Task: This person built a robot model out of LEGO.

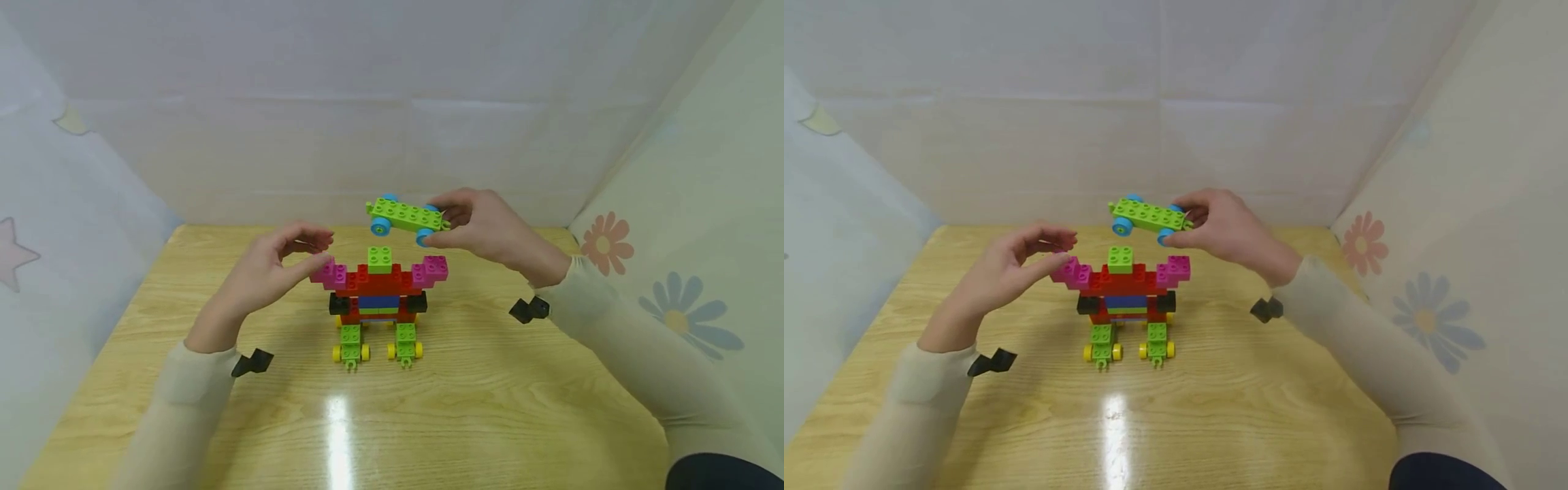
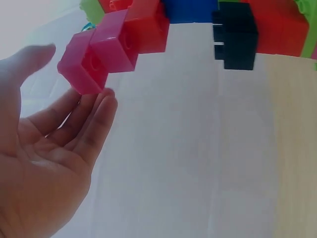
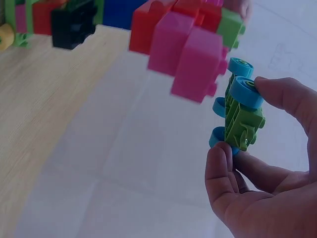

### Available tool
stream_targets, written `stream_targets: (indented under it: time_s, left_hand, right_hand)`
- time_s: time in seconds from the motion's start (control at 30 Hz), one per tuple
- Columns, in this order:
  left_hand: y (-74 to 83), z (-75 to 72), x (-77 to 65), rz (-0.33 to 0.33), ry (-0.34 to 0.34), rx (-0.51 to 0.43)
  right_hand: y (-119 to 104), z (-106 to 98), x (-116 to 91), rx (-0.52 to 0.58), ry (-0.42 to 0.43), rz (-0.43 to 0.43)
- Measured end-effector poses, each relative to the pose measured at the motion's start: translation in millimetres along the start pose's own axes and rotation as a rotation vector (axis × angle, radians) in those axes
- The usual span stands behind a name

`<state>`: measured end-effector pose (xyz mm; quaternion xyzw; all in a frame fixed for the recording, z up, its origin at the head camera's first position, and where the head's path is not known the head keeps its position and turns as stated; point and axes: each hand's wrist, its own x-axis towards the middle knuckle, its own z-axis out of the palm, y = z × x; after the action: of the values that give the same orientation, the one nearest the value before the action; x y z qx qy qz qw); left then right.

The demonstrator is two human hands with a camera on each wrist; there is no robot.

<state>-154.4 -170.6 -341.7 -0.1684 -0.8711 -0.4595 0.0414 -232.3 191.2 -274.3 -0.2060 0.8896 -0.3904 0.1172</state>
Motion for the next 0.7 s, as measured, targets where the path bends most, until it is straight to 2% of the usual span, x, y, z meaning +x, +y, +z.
stream_targets:
  time_s: [0.13, 0.23, 0.47, 0.7]
  left_hand:
    - [12.7, -0.9, 8.4, 0.013, 0.053, 0.008]
    - [20.9, -1.0, 13.0, 0.036, 0.057, 0.004]
    - [31.6, 0.0, 17.1, 0.07, 0.011, -0.015]
    - [31.0, 2.4, 15.0, 0.081, -0.028, 0.018]
  right_hand:
    - [-13.2, 3.5, -4.5, 0.009, -0.032, -0.019]
    - [-20.5, 6.3, -6.1, 0.008, -0.051, -0.038]
    - [-30.4, 12.8, -10.4, 0.002, -0.105, -0.078]
    - [-29.3, 17.2, -13.2, 0.021, -0.137, -0.089]
